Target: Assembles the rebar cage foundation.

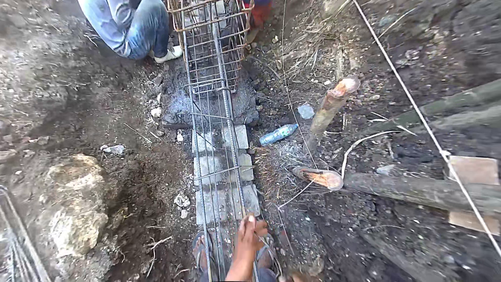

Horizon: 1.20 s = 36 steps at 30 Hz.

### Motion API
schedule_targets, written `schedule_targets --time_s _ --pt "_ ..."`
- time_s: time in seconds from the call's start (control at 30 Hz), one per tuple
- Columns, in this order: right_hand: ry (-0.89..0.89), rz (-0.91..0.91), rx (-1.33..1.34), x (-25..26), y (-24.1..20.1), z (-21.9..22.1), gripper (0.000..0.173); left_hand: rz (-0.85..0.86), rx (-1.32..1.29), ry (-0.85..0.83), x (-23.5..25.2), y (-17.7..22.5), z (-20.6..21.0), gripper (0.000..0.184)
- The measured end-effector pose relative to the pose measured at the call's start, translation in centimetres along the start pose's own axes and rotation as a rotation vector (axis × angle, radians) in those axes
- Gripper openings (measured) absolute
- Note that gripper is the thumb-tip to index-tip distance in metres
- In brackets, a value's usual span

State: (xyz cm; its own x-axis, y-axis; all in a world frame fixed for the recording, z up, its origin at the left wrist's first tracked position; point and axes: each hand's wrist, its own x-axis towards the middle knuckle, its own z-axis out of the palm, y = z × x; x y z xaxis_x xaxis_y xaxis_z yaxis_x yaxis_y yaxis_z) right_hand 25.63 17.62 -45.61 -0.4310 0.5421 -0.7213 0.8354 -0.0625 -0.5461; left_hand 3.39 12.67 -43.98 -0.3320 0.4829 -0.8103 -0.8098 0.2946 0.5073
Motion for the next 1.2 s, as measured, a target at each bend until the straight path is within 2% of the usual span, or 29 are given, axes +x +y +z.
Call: schedule_targets --time_s 0.07,0.17,0.27,0.33,0.37,0.43,0.47,0.5,0.53,0.6,0.67,0.73,0.8,0.87,0.9,0.97,1.03,1.1,1.13,1.2 --pt "-0.075 -0.018 -0.021 0.0 0.3 2.2 0.046 -0.047 -0.139 -0.014 0.0 -0.9 -0.5 0.053" --pt "-0.220 -0.017 -0.006 -0.1 0.7 4.0 0.047 -0.091 -0.226 0.096 0.4 -1.1 -0.5 0.047" --pt "-0.356 0.066 0.207 0.5 1.2 3.8 0.067 -0.199 -0.186 0.152 0.2 -1.2 -0.4 0.034" --pt "-0.429 0.167 0.399 1.8 1.4 2.1 0.074 -0.252 -0.132 0.110 0.1 -1.3 -1.3 0.029" --pt "-0.407 0.220 0.489 2.6 1.5 1.1 0.068 -0.272 -0.083 0.048 0.0 -1.4 -2.0 0.029" --pt "-0.129 0.243 0.529 4.6 2.4 -0.4 0.053 -0.281 0.091 -0.114 -0.2 -1.9 -2.8 0.034" --pt "0.060 0.226 0.449 6.0 3.0 -0.9 0.056 -0.262 0.209 -0.187 -0.2 -2.2 -2.8 0.037" --pt "0.211 0.211 0.335 7.6 3.6 -1.4 0.067 -0.238 0.313 -0.250 -0.1 -2.5 -2.7 0.039" --pt "0.303 0.201 0.216 8.9 4.3 -1.9 0.077 -0.212 0.378 -0.302 0.1 -2.7 -2.4 0.040" --pt "0.355 0.188 0.003 10.9 5.5 -2.3 0.088 -0.187 0.407 -0.363 1.0 -2.6 -1.4 0.039" --pt "0.391 0.167 -0.030 12.9 6.4 -2.6 0.088 -0.226 0.364 -0.407 2.6 -1.6 -0.3 0.039" --pt "0.319 0.136 0.171 15.0 6.8 -2.8 0.077 -0.316 0.264 -0.450 4.0 -1.3 0.6 0.037" --pt "0.103 0.083 0.303 17.1 7.0 -2.6 0.057 -0.370 0.189 -0.455 5.3 -2.0 1.6 0.035" --pt "-0.062 0.073 0.278 18.7 7.0 -2.1 0.045 -0.395 0.123 -0.422 6.4 -2.6 2.2 0.034" --pt "-0.077 0.086 0.249 19.2 7.1 -2.0 0.043 -0.386 0.104 -0.388 6.7 -2.7 2.2 0.034" --pt "0.025 0.132 0.218 19.6 7.6 -2.1 0.046 -0.278 0.235 -0.240 7.0 -3.1 2.4 0.039" --pt "0.172 0.167 0.165 19.5 8.1 -2.7 0.050 -0.091 0.510 -0.098 6.9 -3.6 2.5 0.060" --pt "0.263 0.169 0.127 19.4 8.3 -3.8 0.053 0.062 0.661 -0.058 5.4 -3.6 2.2 0.078" --pt "0.293 0.168 0.121 19.5 8.5 -4.5 0.054 0.146 0.697 -0.051 4.3 -3.6 1.9 0.076" --pt "0.333 0.178 0.085 20.1 9.1 -5.6 0.056 0.352 0.679 0.036 2.0 -4.3 0.6 0.055"
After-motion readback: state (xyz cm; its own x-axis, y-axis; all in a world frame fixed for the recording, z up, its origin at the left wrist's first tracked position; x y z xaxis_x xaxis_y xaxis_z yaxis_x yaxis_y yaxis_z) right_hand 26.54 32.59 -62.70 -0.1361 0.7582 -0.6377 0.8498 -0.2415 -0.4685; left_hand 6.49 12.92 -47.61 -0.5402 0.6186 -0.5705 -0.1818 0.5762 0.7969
